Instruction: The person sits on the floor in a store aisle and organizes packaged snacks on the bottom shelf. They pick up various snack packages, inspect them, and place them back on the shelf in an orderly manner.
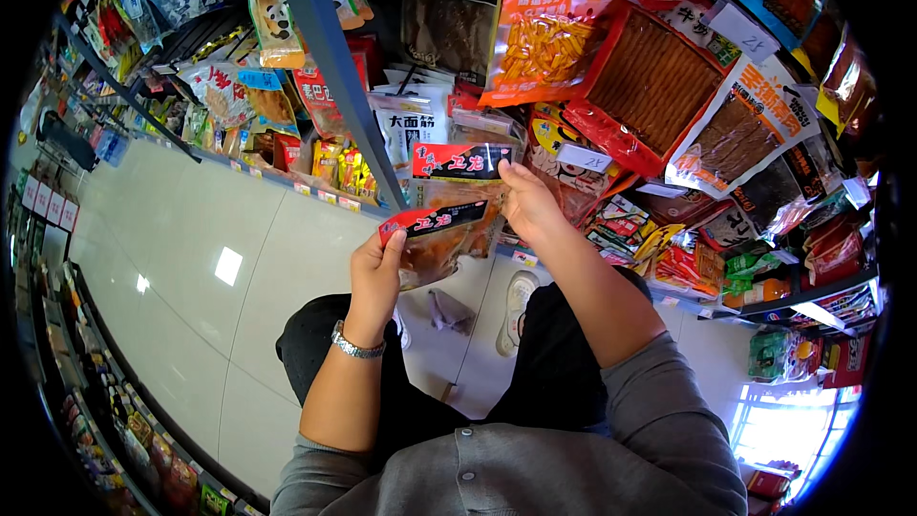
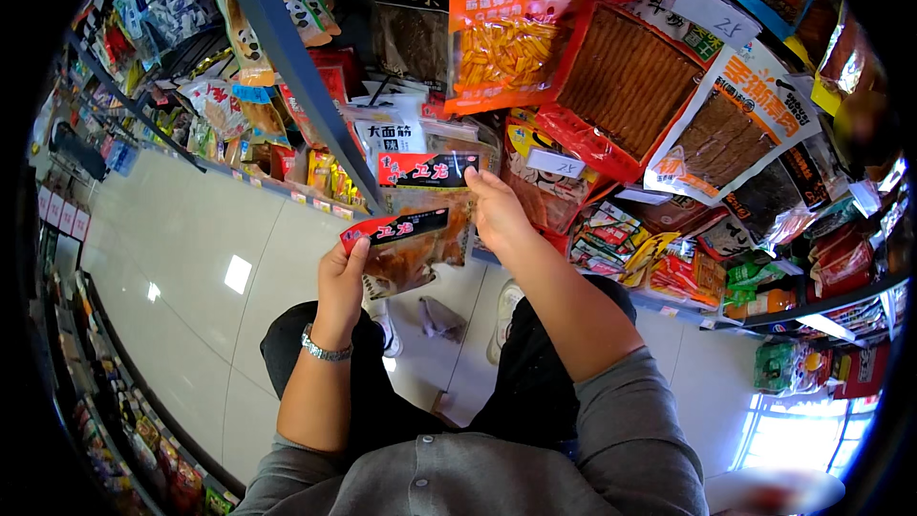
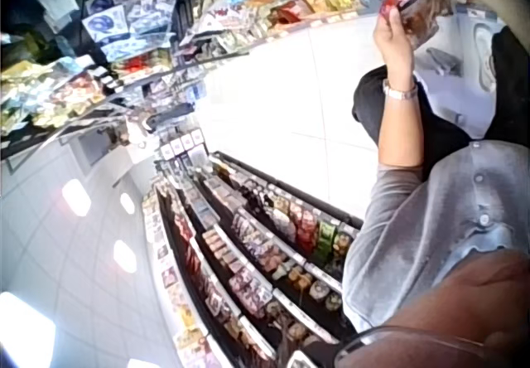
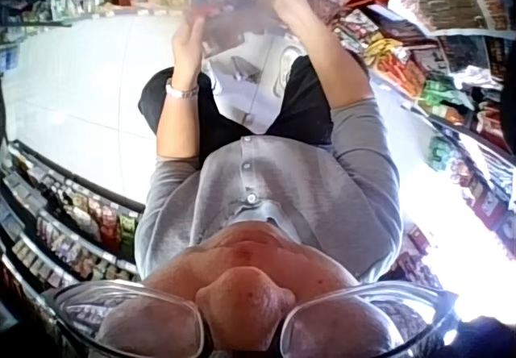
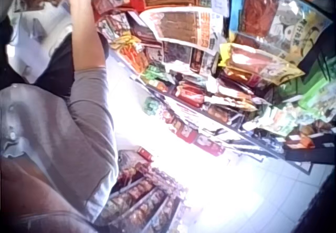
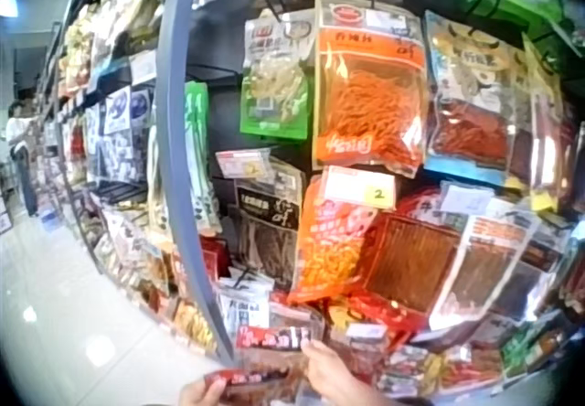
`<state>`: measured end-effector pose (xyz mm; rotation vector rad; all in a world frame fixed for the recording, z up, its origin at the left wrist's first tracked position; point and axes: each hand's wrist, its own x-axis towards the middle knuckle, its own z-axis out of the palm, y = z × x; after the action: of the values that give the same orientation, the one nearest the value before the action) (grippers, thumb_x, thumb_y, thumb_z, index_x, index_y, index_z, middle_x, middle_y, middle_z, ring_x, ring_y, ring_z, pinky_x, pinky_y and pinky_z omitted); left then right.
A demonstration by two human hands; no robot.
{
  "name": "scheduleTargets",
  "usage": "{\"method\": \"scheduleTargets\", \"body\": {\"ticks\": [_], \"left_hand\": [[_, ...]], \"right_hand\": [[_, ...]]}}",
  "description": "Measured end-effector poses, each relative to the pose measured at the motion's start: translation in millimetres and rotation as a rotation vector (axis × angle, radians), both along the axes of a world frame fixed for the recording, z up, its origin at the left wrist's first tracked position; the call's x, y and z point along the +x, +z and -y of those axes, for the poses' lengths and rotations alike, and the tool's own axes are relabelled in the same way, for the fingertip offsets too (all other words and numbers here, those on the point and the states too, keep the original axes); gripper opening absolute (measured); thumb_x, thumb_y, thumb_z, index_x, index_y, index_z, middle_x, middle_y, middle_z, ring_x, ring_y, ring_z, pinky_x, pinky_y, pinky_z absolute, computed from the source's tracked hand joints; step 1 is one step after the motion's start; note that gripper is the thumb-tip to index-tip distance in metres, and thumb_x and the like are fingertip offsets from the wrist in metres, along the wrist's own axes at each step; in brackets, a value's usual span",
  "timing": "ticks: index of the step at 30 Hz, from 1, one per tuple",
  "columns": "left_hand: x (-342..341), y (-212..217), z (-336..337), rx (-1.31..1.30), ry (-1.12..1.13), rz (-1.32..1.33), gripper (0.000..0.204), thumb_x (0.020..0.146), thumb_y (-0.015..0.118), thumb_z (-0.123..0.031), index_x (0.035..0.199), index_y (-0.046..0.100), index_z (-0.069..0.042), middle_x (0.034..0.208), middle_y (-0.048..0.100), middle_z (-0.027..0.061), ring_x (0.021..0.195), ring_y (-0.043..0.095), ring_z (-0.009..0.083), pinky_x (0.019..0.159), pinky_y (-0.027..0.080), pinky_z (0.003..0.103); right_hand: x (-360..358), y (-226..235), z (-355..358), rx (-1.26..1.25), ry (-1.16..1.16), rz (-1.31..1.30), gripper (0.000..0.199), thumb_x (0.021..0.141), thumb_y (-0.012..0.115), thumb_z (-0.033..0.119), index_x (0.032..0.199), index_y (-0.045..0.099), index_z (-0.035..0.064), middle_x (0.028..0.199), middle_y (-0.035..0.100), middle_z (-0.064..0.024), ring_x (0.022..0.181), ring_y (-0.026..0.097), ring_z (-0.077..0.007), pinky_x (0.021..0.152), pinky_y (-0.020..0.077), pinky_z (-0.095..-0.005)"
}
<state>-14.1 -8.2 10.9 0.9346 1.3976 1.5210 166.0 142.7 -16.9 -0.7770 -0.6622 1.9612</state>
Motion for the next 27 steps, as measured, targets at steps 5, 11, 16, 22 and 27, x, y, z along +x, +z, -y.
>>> {"method": "scheduleTargets", "body": {"ticks": [5,11,16,22,27], "left_hand": [[2.3,4.6,2.6,0.018,-0.033,-0.027,0.023,0.094,0.048,-0.015,0.103,0.062,0.001,0.083,0.061,0.0008,0.069,0.050,0.0051,0.062,0.042,0.020],[3.8,5.6,3.0,0.010,0.003,-0.074,0.024,0.094,0.048,-0.015,0.104,0.061,0.003,0.085,0.062,0.0006,0.074,0.051,0.0051,0.066,0.043,0.020],[2.2,3.0,3.0,0.005,-0.003,-0.082,0.025,0.094,0.048,-0.015,0.105,0.061,0.003,0.087,0.062,0.0016,0.077,0.052,0.0059,0.070,0.043,0.021],[2.9,5.6,2.5,0.002,-0.012,-0.088,0.026,0.094,0.047,-0.016,0.106,0.060,0.004,0.090,0.063,0.0026,0.079,0.053,0.0071,0.074,0.044,0.022],[3.8,4.4,2.0,-0.021,-0.032,-0.031,0.026,0.094,0.046,-0.016,0.106,0.060,0.004,0.091,0.063,0.0031,0.081,0.053,0.0073,0.075,0.043,0.022]], "right_hand": [[-1.3,-20.6,-12.1,-0.119,-0.150,0.175,0.017,0.090,0.056,0.021,0.101,0.057,0.0084,0.099,0.062,-0.0021,0.093,0.057,-0.0159,0.083,0.0412,-0.0305],[-6.8,-39.7,-41.3,0.052,-0.274,0.099,0.016,0.091,0.054,0.018,0.096,0.058,0.0037,0.090,0.060,-0.0014,0.082,0.053,-0.0117,0.075,0.0415,-0.0266],[-18.3,-10.6,-43.3,0.110,-0.406,0.114,0.015,0.091,0.055,0.017,0.088,0.059,0.0032,0.083,0.057,0.0012,0.076,0.048,-0.0081,0.070,0.0399,-0.0241],[-24.0,-12.9,-50.2,0.078,-0.459,0.156,0.016,0.091,0.054,0.018,0.087,0.059,0.0032,0.075,0.053,0.0022,0.069,0.044,-0.0081,0.064,0.0388,-0.0240],[-25.2,-17.3,-54.9,0.115,-0.489,0.226,0.017,0.091,0.054,0.019,0.089,0.059,0.0027,0.077,0.054,0.0017,0.071,0.043,-0.0082,0.068,0.0374,-0.0248]]}}
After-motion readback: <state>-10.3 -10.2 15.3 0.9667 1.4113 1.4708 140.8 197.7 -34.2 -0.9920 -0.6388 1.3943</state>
